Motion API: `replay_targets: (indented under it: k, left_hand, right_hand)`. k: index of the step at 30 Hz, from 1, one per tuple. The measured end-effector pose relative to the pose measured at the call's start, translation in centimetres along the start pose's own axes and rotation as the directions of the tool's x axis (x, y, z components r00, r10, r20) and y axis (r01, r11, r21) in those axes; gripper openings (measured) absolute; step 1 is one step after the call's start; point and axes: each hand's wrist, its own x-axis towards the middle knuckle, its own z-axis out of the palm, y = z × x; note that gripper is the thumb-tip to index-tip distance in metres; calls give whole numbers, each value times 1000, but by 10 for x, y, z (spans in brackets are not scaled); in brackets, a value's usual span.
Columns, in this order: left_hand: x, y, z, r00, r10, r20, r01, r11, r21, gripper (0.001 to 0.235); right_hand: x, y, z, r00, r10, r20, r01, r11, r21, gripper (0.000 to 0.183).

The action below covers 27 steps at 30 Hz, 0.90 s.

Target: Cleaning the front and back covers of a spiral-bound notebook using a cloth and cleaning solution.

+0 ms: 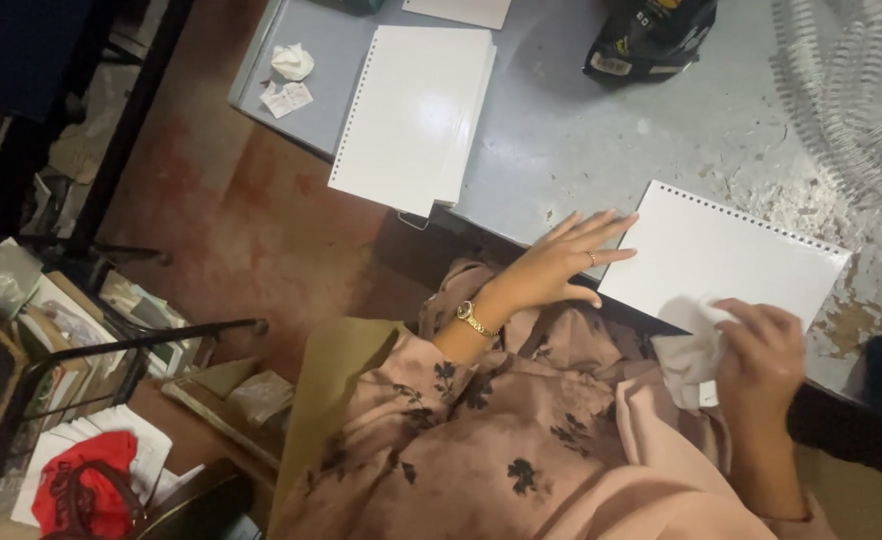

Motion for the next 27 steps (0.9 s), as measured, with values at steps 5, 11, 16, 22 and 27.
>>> replay_targets:
  k: [5,11,16,22,27]
  left_hand:
    - [1,-13,13,996,90,-13,-85,976,202,124]
    - [25,-5,-8,982,-83,-172,83,996,-8,37]
    - [42,-26,-2,975,-13,-224,59,978,200,57]
    - [47,-24,-7,994,-96,41,74,923,377,62]
    - [51,-19,-11,991,-128,47,98,905,415,70]
  right_hand:
    - [-1,8,27,991,-135,-20,134,991,-25,35]
    - [28,18,29,992,-122,39,119,991,63,23]
    - [33,15,20,988,-118,98,106,988,112,24]
    - [28,-3,31,993,-80,84,74,995,66,15]
    - [23,-15,64,993,-78,92,72,995,63,31]
